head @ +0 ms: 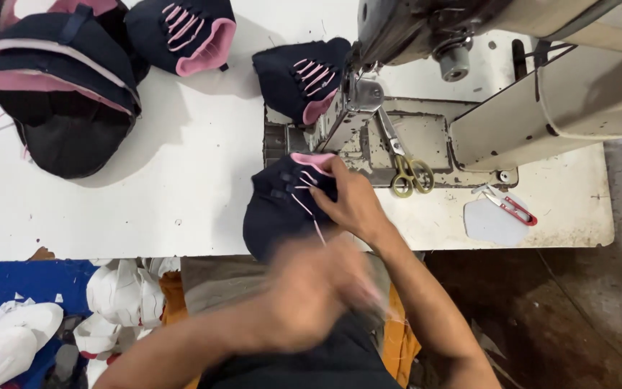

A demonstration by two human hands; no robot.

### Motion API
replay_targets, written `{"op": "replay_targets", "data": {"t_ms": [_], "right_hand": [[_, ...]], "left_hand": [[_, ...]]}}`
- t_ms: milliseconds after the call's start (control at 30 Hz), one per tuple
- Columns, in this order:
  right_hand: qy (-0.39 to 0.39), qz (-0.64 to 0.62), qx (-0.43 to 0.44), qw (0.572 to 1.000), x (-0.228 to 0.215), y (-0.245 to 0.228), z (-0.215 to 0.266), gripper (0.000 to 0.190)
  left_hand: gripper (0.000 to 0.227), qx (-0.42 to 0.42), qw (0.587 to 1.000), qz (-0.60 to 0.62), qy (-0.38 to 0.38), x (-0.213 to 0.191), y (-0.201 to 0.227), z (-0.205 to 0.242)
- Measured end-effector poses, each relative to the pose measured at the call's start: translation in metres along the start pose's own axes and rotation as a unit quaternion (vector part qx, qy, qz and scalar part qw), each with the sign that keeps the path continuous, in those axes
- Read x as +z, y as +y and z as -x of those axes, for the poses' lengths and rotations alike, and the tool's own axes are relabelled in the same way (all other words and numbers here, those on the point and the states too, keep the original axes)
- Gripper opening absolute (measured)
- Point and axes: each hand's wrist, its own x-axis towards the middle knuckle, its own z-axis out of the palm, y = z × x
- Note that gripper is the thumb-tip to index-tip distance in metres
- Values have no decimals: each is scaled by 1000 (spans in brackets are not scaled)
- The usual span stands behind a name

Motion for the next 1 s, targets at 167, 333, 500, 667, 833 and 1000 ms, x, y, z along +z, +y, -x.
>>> {"op": "replay_targets", "data": {"t_ms": [167, 333, 500, 667, 833, 1000], "right_hand": [[-19, -43, -42, 998, -20, 0, 27, 46], [-70, -121, -39, 989, -19, -28, 28, 78], [-59, -138, 121, 981, -11, -3, 35, 69], [-15, -253, 114, 961, -7, 19, 39, 64], [-14, -317, 133, 939, 0, 12, 37, 63], [-9, -336, 132, 932, 8, 23, 43, 63]], "left_hand": [[12, 30, 886, 48, 461, -143, -74, -25], [10, -10, 824, 235, 516, -166, -132, -31], [8, -165, 890, 101, 413, -91, -88, -14], [8, -257, 912, -70, 312, -41, -61, 26], [9, -178, 886, -259, 341, -27, -68, 41], [11, -117, 876, -310, 351, -27, -73, 32]]}}
